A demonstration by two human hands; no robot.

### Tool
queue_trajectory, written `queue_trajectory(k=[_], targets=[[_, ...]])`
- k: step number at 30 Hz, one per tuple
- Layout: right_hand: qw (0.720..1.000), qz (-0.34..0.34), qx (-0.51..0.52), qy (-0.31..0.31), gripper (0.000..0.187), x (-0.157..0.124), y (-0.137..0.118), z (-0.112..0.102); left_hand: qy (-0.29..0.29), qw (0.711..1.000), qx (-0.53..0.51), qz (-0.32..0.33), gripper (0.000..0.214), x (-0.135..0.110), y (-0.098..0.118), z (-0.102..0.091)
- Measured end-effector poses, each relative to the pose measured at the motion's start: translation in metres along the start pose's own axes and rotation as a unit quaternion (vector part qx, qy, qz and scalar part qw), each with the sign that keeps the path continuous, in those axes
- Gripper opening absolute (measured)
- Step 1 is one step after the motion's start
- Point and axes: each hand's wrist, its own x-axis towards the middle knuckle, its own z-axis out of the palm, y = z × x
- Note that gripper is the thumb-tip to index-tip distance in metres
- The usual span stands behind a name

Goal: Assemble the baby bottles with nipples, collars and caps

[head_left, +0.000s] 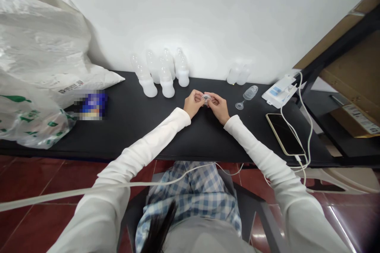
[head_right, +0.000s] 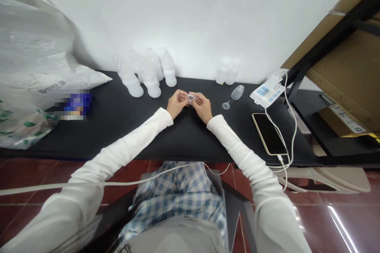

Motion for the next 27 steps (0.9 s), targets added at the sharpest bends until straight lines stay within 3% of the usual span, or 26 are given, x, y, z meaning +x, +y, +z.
queue_trajectory(k=[14, 17, 20, 22, 24, 27], targets=[[0.998, -0.022, -0.048, 0.046, 0.035, -0.003, -0.005, 0.003, -0.004, 0.999, -0.031, 0.010, 0.020, -0.004, 0.007, 0.003], [0.996, -0.044, -0.072, -0.005, 0.043, -0.001, -0.013, -0.003, -0.005, 0.998, -0.062, 0.019, 0.022, -0.003, 0.006, 0.001], [0.988, -0.078, -0.122, -0.043, 0.052, 0.019, -0.026, -0.024, 0.022, 0.995, -0.096, 0.017, 0.024, 0.002, 0.003, -0.006], [0.970, -0.113, -0.214, 0.021, 0.049, 0.045, -0.033, -0.044, 0.053, 0.993, -0.107, 0.011, 0.026, 0.006, 0.000, -0.011], [0.926, -0.135, -0.341, 0.093, 0.046, 0.076, -0.036, -0.065, 0.079, 0.991, -0.112, 0.004, 0.028, 0.010, -0.004, -0.015], [0.856, -0.085, -0.491, 0.134, 0.048, 0.117, -0.033, -0.084, 0.095, 0.989, -0.117, -0.008, 0.030, 0.015, -0.008, -0.018]])
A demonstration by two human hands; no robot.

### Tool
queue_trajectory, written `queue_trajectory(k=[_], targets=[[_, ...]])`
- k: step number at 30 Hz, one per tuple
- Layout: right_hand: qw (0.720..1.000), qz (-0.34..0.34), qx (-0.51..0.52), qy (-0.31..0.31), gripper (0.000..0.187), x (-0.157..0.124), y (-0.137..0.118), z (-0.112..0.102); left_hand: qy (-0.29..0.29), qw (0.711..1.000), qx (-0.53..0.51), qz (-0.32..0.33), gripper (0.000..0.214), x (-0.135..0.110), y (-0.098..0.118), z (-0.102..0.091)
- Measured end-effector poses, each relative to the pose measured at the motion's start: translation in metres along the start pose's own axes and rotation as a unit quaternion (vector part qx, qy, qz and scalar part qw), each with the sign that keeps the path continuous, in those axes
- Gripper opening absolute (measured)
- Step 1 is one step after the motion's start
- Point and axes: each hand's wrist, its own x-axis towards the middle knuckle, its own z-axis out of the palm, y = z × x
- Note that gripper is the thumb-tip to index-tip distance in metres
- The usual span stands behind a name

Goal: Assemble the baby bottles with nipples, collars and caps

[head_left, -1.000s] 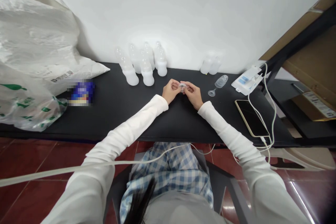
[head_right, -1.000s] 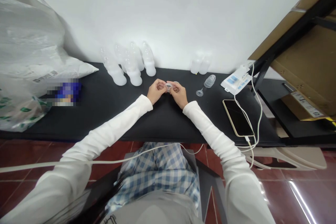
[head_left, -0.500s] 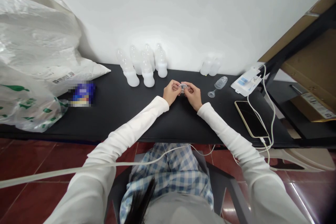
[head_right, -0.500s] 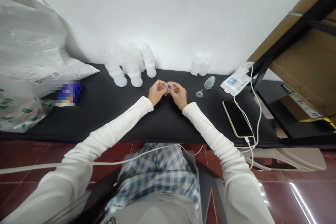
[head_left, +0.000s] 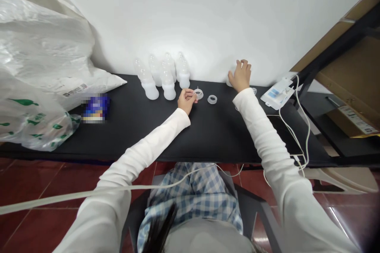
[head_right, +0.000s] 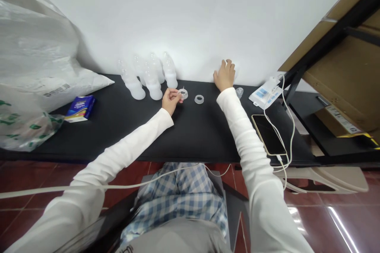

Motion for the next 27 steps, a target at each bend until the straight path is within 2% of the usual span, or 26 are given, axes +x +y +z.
queue_trajectory(k=[3, 7, 10, 13, 15, 17, 20, 22, 27], targets=[[0.997, 0.020, -0.068, -0.029, 0.038, 0.014, 0.006, 0.011, 0.004, 1.000, -0.007, -0.011, 0.030, 0.002, -0.002, 0.000], [0.996, 0.032, -0.081, -0.023, 0.035, 0.009, 0.010, 0.021, 0.003, 0.999, -0.016, -0.030, 0.033, 0.003, -0.004, 0.001], [0.999, 0.020, -0.032, -0.019, 0.031, 0.006, 0.016, 0.021, -0.009, 0.999, -0.019, -0.026, 0.038, 0.004, -0.006, 0.001], [0.999, 0.002, 0.051, 0.000, 0.031, 0.003, 0.013, 0.010, -0.009, 1.000, -0.026, -0.010, 0.042, 0.004, -0.006, 0.000], [0.996, -0.004, 0.090, 0.016, 0.029, -0.004, 0.002, -0.001, -0.009, 0.999, -0.032, 0.011, 0.044, 0.004, -0.004, 0.000], [0.992, -0.042, 0.120, 0.022, 0.028, -0.016, -0.017, -0.011, -0.008, 0.998, -0.037, 0.044, 0.046, 0.004, 0.000, -0.001], [0.976, -0.114, 0.183, -0.012, 0.024, -0.039, -0.051, -0.018, 0.006, 0.994, -0.026, 0.105, 0.049, 0.002, 0.007, -0.003], [0.967, -0.131, 0.214, -0.036, 0.021, -0.054, -0.069, -0.018, 0.022, 0.990, -0.012, 0.141, 0.052, 0.001, 0.012, -0.004], [0.951, -0.170, 0.237, -0.103, 0.014, -0.073, -0.085, -0.015, 0.053, 0.983, -0.002, 0.177, 0.054, 0.000, 0.021, -0.006]])
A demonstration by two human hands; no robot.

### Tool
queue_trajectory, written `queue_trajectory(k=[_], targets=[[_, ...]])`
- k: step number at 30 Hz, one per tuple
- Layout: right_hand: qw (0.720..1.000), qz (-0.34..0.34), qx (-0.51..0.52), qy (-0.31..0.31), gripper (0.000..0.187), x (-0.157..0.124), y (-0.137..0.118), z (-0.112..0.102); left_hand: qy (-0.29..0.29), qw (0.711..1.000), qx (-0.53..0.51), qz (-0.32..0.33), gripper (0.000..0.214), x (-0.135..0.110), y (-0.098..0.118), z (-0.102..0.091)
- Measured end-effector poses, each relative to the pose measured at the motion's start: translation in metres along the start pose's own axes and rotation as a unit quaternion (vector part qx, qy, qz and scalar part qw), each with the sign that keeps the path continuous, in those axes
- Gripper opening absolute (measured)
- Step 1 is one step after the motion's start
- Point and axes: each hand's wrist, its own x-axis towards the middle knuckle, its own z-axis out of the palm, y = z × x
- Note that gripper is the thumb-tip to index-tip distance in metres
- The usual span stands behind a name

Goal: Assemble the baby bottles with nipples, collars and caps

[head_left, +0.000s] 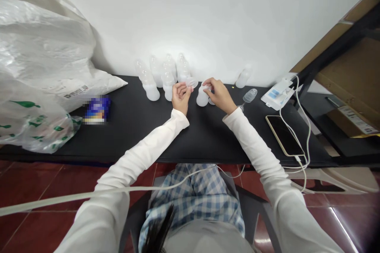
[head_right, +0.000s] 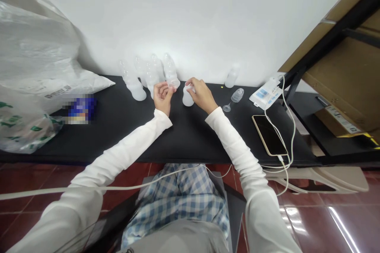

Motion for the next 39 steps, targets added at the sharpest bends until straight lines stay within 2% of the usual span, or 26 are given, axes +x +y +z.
queue_trajectory(k=[3, 8, 11, 14, 17, 20, 22, 25, 29, 32, 37, 39], targets=[[1.000, -0.021, 0.011, -0.015, 0.015, -0.001, -0.004, -0.004, -0.004, 1.000, 0.003, -0.003, 0.050, -0.001, 0.004, 0.000], [0.998, -0.012, 0.044, 0.031, 0.034, 0.005, -0.017, -0.011, -0.036, 0.999, 0.001, 0.024, 0.041, -0.007, 0.015, 0.003], [0.996, -0.006, 0.084, -0.010, 0.039, 0.010, -0.024, -0.015, -0.069, 0.996, 0.014, 0.058, 0.033, -0.011, 0.022, 0.004], [0.990, -0.014, 0.126, -0.056, 0.038, 0.015, -0.028, -0.019, -0.062, 0.996, 0.038, 0.060, 0.031, -0.014, 0.026, 0.006], [0.986, 0.001, 0.160, -0.039, 0.038, 0.020, -0.028, -0.025, -0.074, 0.995, 0.030, 0.053, 0.038, -0.015, 0.026, 0.008], [0.986, 0.013, 0.167, 0.006, 0.040, 0.026, -0.024, -0.034, -0.113, 0.990, 0.047, 0.068, 0.056, -0.015, 0.016, 0.009], [0.987, 0.013, 0.155, 0.031, 0.040, 0.030, -0.018, -0.039, -0.140, 0.982, 0.098, 0.078, 0.070, -0.015, 0.001, 0.008], [0.991, 0.015, 0.127, 0.027, 0.037, 0.036, -0.007, -0.042, -0.192, 0.962, 0.182, 0.063, 0.089, -0.012, -0.024, 0.005], [0.993, 0.024, 0.110, -0.023, 0.032, 0.037, 0.004, -0.036, -0.267, 0.941, 0.208, 0.006, 0.075, -0.008, -0.039, 0.000], [0.991, 0.038, 0.125, -0.032, 0.032, 0.031, 0.009, -0.034, -0.259, 0.946, 0.196, 0.009, 0.065, -0.006, -0.029, -0.003], [0.965, 0.087, 0.247, 0.015, 0.044, 0.013, 0.029, -0.036, -0.212, 0.959, 0.165, 0.089, 0.056, -0.003, -0.001, -0.005], [0.950, 0.111, 0.291, 0.024, 0.050, 0.004, 0.038, -0.034, -0.212, 0.966, 0.132, 0.067, 0.057, -0.005, 0.007, -0.005]])
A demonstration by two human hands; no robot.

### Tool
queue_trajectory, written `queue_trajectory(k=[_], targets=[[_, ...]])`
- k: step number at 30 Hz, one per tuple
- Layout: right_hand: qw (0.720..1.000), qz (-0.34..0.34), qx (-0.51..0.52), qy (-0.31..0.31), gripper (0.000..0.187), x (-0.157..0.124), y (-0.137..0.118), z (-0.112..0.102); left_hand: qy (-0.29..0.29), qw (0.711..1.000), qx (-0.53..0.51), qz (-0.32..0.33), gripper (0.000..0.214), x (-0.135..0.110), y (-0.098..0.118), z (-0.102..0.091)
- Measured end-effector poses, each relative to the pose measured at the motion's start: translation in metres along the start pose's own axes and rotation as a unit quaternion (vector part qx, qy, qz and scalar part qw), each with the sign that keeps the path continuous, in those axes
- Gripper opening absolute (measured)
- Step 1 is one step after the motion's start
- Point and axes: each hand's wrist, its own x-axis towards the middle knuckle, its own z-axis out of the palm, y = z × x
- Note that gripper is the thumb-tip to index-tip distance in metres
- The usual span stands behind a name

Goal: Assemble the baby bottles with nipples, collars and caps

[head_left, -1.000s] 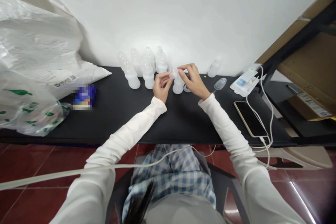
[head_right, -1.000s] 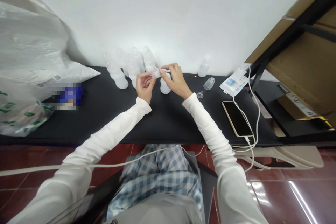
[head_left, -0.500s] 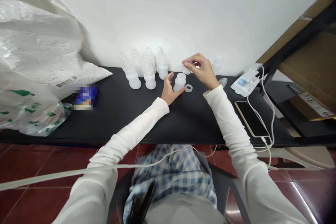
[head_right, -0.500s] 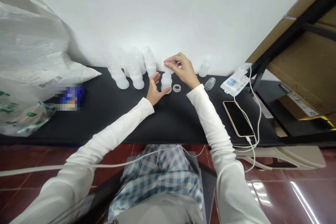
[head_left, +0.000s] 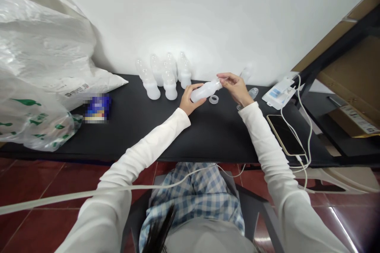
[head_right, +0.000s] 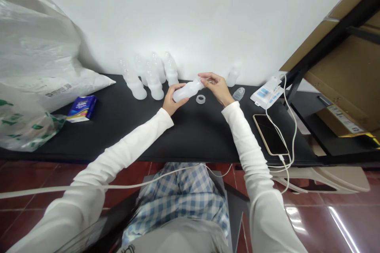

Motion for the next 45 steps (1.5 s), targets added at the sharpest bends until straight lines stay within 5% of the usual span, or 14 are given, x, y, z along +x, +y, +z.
queue_trajectory(k=[5, 11, 14, 17, 20, 23, 27, 30, 33, 37, 41, 45], targets=[[0.997, 0.030, 0.067, 0.026, 0.050, -0.018, 0.019, 0.004, 0.001, 0.962, -0.191, -0.194, 0.060, -0.002, 0.011, 0.006], [0.994, 0.022, 0.108, 0.028, 0.042, -0.030, 0.027, 0.011, -0.072, 0.829, -0.323, -0.450, 0.051, 0.010, 0.012, -0.001], [0.993, 0.037, 0.112, 0.015, 0.042, -0.034, 0.025, 0.013, -0.115, 0.764, -0.356, -0.526, 0.050, 0.016, 0.012, -0.011], [0.993, 0.037, 0.116, 0.007, 0.043, -0.036, 0.023, 0.015, -0.140, 0.732, -0.368, -0.556, 0.050, 0.018, 0.012, -0.015], [0.993, 0.030, 0.114, 0.009, 0.042, -0.037, 0.023, 0.014, -0.138, 0.752, -0.352, -0.539, 0.050, 0.019, 0.011, -0.013], [0.995, 0.034, 0.088, 0.014, 0.044, -0.036, 0.027, 0.012, -0.085, 0.832, -0.301, -0.459, 0.045, 0.017, 0.008, -0.009], [0.996, 0.056, 0.063, 0.031, 0.049, -0.034, 0.036, 0.012, -0.051, 0.944, -0.171, -0.277, 0.048, 0.010, 0.005, -0.007], [0.994, 0.080, 0.046, 0.059, 0.057, -0.032, 0.041, 0.014, -0.063, 0.991, -0.043, -0.107, 0.051, 0.004, 0.005, -0.007], [0.991, 0.112, -0.012, 0.077, 0.062, -0.034, 0.041, 0.016, -0.083, 0.994, 0.054, 0.043, 0.047, 0.001, 0.003, -0.006], [0.975, 0.146, -0.138, 0.092, 0.067, -0.040, 0.037, 0.018, -0.130, 0.975, 0.116, 0.142, 0.034, 0.002, -0.003, -0.005], [0.954, 0.176, -0.219, 0.104, 0.079, -0.042, 0.033, 0.018, -0.134, 0.972, 0.118, 0.152, 0.033, 0.001, -0.002, -0.006], [0.943, 0.124, -0.296, 0.092, 0.089, -0.044, 0.029, 0.021, -0.079, 0.992, 0.076, 0.069, 0.041, -0.002, 0.007, -0.006]])
